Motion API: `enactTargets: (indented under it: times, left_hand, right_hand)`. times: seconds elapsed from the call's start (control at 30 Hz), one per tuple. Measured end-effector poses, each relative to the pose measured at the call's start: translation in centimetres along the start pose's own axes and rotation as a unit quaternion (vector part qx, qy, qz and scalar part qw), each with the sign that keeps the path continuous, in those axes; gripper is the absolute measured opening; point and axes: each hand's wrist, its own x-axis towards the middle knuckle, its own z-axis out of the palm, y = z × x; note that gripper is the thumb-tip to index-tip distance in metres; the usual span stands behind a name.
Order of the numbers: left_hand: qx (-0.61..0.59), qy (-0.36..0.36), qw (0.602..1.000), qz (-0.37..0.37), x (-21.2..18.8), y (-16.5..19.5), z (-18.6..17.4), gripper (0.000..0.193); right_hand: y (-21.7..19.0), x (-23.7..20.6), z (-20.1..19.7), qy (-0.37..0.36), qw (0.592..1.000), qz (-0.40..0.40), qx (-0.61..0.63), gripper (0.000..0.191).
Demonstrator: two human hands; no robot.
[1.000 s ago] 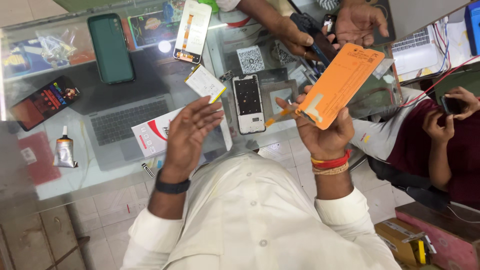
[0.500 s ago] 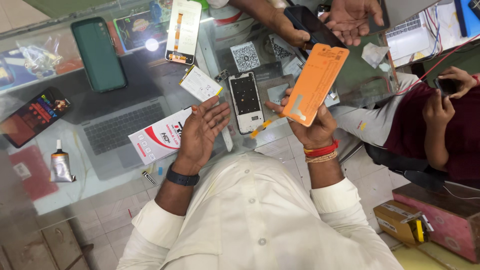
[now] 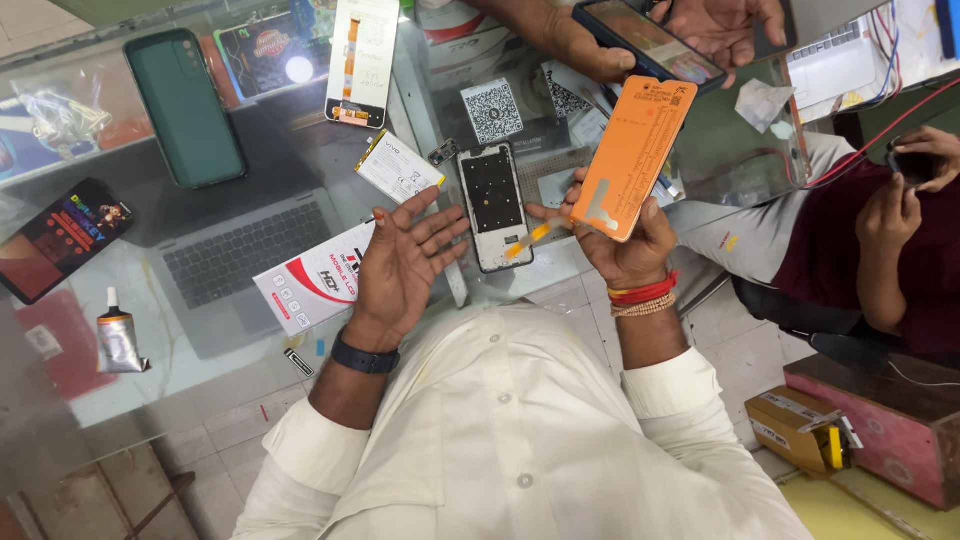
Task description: The person applies adhesive to a phone frame, then handles a phone screen and battery. They peel protective film from the battery, connect the ribbon cable, and assemble the screen and battery into the phone chassis.
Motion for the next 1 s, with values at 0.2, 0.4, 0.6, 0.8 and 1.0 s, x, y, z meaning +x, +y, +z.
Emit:
enactTargets:
  times: [0.2, 0.4, 0.6, 0.8, 1.0]
  left_hand:
    - [-0.018, 0.016, 1.000, -0.005, 0.2, 0.4, 0.4, 0.096]
    - [-0.033, 0.035, 0.999, -0.013, 0.4, 0.2, 0.3, 0.096]
    - [-0.062, 0.039, 0.997, -0.020, 0.9, -0.8, 0.1, 0.089]
    - [0.024, 0.088, 0.996, -0.022, 1.8, -1.7, 0.2, 0.045]
    - [0.041, 0.141, 0.988, -0.051, 2.9, -2.5, 0.5, 0.029]
  right_hand:
    - [-0.1, -0.1, -0.6, -0.005, 1.000, 0.017, 0.002, 0.079]
    - [0.4, -0.2, -1.0, 0.005, 1.000, 0.011, 0.022, 0.081]
    - [0.6, -0.3, -1.2, 0.018, 1.000, 0.003, 0.003, 0.083]
    - [0.8, -0.4, -1.3, 0.015, 1.000, 0.002, 0.008, 0.081]
    - [0.9, -0.5, -1.4, 0.017, 1.000, 0.003, 0.016, 0.082]
